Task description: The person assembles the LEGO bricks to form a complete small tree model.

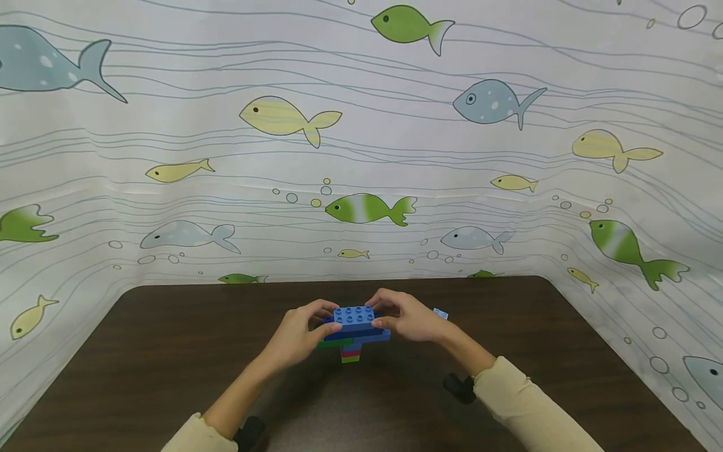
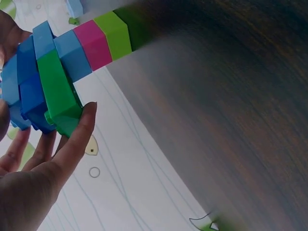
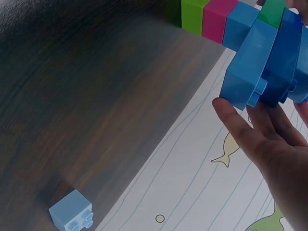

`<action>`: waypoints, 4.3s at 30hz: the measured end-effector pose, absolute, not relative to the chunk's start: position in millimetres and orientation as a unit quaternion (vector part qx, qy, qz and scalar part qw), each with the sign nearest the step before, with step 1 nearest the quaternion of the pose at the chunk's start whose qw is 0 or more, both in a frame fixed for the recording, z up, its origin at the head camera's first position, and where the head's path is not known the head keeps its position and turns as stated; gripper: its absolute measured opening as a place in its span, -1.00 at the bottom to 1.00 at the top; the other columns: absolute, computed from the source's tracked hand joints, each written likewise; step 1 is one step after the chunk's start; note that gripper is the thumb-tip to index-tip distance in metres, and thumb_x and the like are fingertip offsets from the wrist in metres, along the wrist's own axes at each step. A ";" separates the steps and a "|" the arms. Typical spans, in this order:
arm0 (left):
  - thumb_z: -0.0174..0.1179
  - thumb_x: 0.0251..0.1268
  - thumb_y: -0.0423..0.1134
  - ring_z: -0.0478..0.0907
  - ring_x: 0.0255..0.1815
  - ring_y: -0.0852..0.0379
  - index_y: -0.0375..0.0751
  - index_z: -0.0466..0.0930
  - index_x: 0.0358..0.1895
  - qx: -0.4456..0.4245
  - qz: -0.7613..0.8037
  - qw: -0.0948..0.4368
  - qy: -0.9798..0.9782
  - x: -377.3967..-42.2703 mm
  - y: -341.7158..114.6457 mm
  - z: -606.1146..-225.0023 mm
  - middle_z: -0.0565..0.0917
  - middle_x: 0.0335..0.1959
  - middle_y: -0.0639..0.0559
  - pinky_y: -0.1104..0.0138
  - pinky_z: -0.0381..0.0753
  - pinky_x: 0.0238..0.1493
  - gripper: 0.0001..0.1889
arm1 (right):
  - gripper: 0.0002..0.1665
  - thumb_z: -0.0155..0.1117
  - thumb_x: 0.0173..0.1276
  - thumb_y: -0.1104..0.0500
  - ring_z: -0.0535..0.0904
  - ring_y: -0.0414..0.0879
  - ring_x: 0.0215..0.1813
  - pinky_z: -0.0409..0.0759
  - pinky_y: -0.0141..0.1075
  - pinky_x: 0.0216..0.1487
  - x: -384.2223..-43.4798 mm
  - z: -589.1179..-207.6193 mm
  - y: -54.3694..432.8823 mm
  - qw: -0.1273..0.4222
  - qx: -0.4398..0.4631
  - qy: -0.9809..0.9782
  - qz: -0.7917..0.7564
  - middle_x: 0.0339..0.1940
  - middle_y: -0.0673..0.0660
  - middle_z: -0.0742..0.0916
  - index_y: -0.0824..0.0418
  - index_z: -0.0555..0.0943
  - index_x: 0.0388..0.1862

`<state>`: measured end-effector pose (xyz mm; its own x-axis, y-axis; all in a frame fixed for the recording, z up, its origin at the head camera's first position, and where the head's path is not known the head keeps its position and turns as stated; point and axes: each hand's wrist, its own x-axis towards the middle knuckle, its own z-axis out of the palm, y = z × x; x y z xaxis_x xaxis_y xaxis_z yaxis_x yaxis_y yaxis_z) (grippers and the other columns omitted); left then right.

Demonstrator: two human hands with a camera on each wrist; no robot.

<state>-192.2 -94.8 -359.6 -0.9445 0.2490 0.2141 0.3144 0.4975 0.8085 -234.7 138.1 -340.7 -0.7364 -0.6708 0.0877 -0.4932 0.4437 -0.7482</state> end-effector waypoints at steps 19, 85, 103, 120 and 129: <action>0.24 0.15 -0.27 0.56 -0.14 -0.07 -0.24 0.55 -0.06 -0.168 -0.468 0.053 -0.866 -191.2 -95.3 -359.3 0.62 -0.16 -0.15 0.11 0.55 -0.12 -0.72 | -0.72 0.14 0.33 0.25 0.57 0.02 -0.05 0.54 -0.10 -0.05 -229.2 -339.0 135.4 0.092 -0.347 0.847 -0.391 -0.08 0.20 0.63 0.23 0.45 0.01; 0.22 0.18 -0.24 0.55 -0.10 -0.14 -0.23 0.54 -0.04 -0.182 -0.467 0.033 -0.865 -193.5 -96.5 -360.3 0.61 -0.13 -0.16 0.13 0.58 -0.17 -0.71 | -0.62 0.36 0.08 0.33 0.44 -0.06 -0.31 0.41 -0.25 -0.34 -268.0 -405.9 259.7 0.050 -0.148 0.930 -0.332 -0.28 0.13 0.58 0.29 0.54 -0.08; 0.23 0.16 -0.24 0.55 -0.10 -0.14 -0.22 0.55 -0.05 -0.172 -0.462 0.031 -0.870 -191.9 -95.0 -358.7 0.62 -0.14 -0.15 0.11 0.57 -0.16 -0.72 | -0.61 0.34 0.11 0.33 0.42 -0.04 -0.24 0.43 -0.25 -0.26 -257.7 -371.3 239.9 0.021 -0.233 0.915 -0.329 -0.21 0.10 0.56 0.28 0.56 -0.03; 0.23 0.17 -0.23 0.56 -0.11 -0.14 -0.23 0.54 -0.05 -0.178 -0.463 0.030 -0.868 -193.6 -96.8 -358.9 0.62 -0.14 -0.15 0.12 0.58 -0.17 -0.71 | -0.58 0.31 0.17 0.27 0.43 -0.03 -0.24 0.49 -0.26 -0.30 -230.8 -309.1 170.6 0.031 -0.349 0.871 -0.343 -0.25 0.01 0.54 0.22 0.52 0.05; 0.23 0.17 -0.22 0.55 -0.11 -0.14 -0.22 0.54 -0.05 -0.174 -0.471 0.022 -0.864 -194.3 -97.1 -358.7 0.61 -0.13 -0.15 0.11 0.58 -0.17 -0.71 | -0.60 0.30 0.20 0.21 0.46 -0.01 -0.17 0.50 -0.27 -0.20 -227.1 -307.3 141.4 0.036 -0.374 0.866 -0.331 -0.22 -0.02 0.56 0.20 0.53 0.04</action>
<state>-194.3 -97.1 -358.7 -0.9381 0.2809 0.2024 0.3223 0.4949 0.8070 -227.1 141.4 -307.3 -0.7170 -0.6718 0.1860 -0.6248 0.5011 -0.5988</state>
